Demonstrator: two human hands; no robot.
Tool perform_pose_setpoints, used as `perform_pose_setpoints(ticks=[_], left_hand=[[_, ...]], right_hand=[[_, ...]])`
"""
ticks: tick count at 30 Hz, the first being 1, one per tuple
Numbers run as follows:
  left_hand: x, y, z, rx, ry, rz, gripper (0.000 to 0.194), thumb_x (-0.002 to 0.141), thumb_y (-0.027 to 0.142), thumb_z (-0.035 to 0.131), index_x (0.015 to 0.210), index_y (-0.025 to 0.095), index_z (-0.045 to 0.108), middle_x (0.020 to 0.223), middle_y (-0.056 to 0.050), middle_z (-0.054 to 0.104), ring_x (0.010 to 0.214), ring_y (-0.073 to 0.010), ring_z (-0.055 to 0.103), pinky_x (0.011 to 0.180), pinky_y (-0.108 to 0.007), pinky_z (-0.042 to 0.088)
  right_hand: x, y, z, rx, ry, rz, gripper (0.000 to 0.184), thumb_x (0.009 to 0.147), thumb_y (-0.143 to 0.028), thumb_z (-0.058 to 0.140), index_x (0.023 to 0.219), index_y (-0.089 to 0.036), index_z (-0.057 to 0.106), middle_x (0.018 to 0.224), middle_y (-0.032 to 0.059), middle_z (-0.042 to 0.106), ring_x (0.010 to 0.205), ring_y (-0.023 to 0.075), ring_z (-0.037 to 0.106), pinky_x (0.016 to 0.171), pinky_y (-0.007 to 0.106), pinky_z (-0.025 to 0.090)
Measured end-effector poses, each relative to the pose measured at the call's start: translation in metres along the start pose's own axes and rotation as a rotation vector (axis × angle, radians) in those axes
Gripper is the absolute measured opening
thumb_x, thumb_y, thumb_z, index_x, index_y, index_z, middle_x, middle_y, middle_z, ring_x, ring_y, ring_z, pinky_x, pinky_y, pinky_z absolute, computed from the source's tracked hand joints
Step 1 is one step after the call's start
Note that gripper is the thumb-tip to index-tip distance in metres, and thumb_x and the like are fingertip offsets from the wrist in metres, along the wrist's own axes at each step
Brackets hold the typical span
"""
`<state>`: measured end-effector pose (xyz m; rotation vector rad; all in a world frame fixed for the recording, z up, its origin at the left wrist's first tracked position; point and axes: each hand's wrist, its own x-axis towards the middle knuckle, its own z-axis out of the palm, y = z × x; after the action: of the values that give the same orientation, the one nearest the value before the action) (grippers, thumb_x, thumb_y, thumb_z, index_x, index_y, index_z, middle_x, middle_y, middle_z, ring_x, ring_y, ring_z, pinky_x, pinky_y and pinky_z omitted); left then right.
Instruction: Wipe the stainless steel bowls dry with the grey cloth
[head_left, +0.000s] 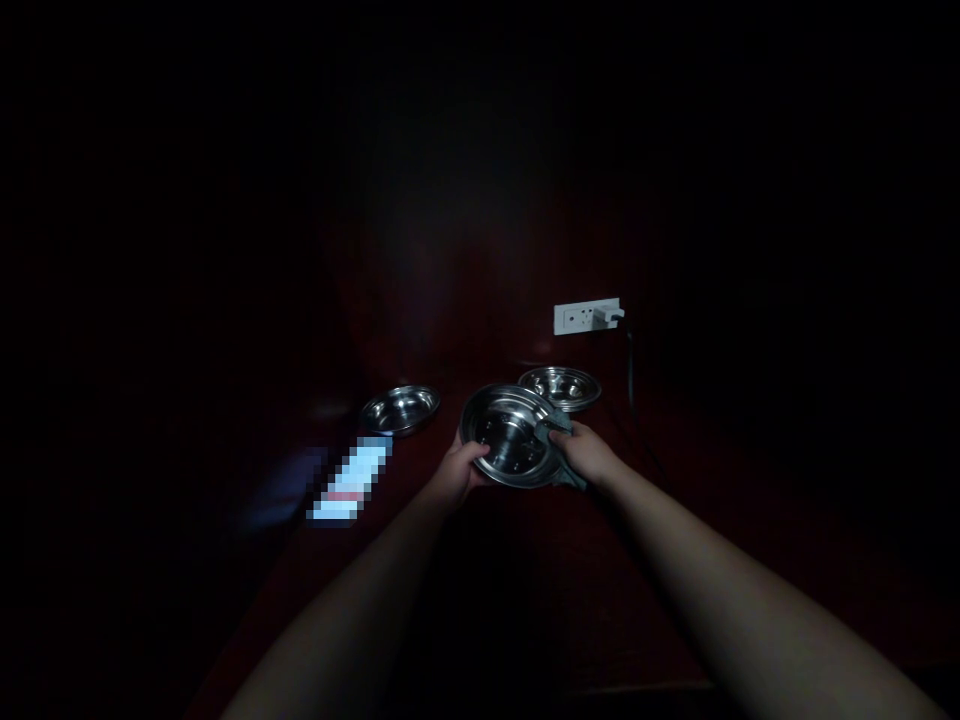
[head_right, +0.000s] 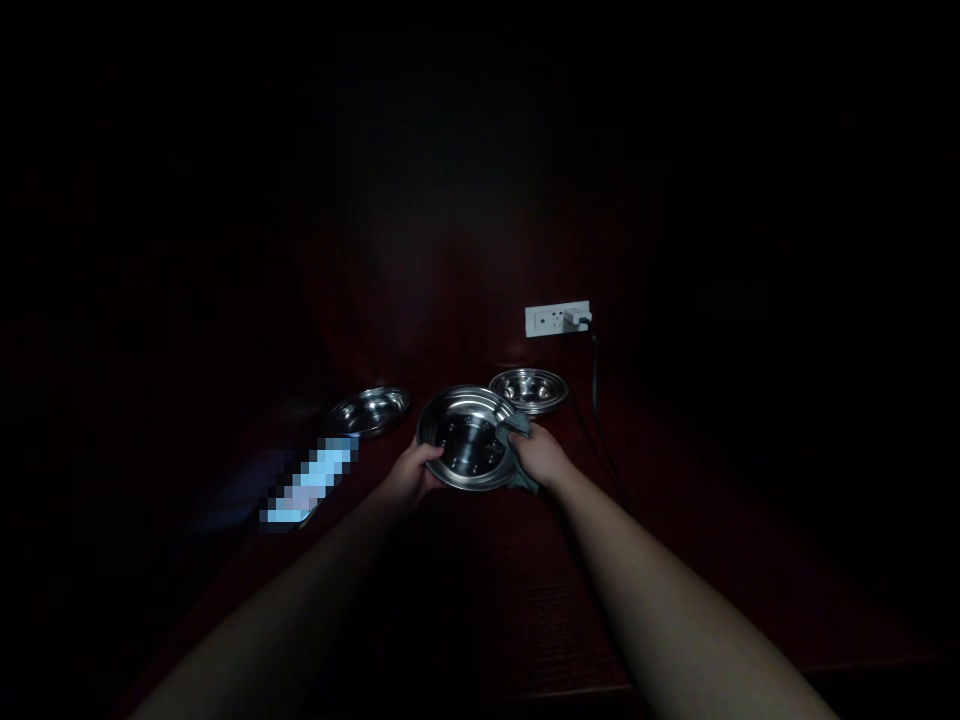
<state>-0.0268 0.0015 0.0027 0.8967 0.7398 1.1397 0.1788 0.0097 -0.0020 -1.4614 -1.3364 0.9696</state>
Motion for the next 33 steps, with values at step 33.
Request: perform_pose_setpoints(ticks=[33], left_hand=[[0.0, 0.001, -0.003, -0.02, -0.047, -0.058, 0.048, 0.074, 0.017, 0.064, 0.119, 0.019, 0.047, 0.117, -0.013, 0.058, 0.098, -0.0264, 0.061, 0.077, -0.044, 0.054]], right_hand=[[0.0, -0.001, -0.003, -0.019, 0.024, 0.013, 0.019, 0.078, -0.019, 0.051, 0.09, -0.012, 0.064, 0.081, 0.0074, 0.07, 0.066, 0.0159, 0.065, 0.062, 0.024, 0.05]])
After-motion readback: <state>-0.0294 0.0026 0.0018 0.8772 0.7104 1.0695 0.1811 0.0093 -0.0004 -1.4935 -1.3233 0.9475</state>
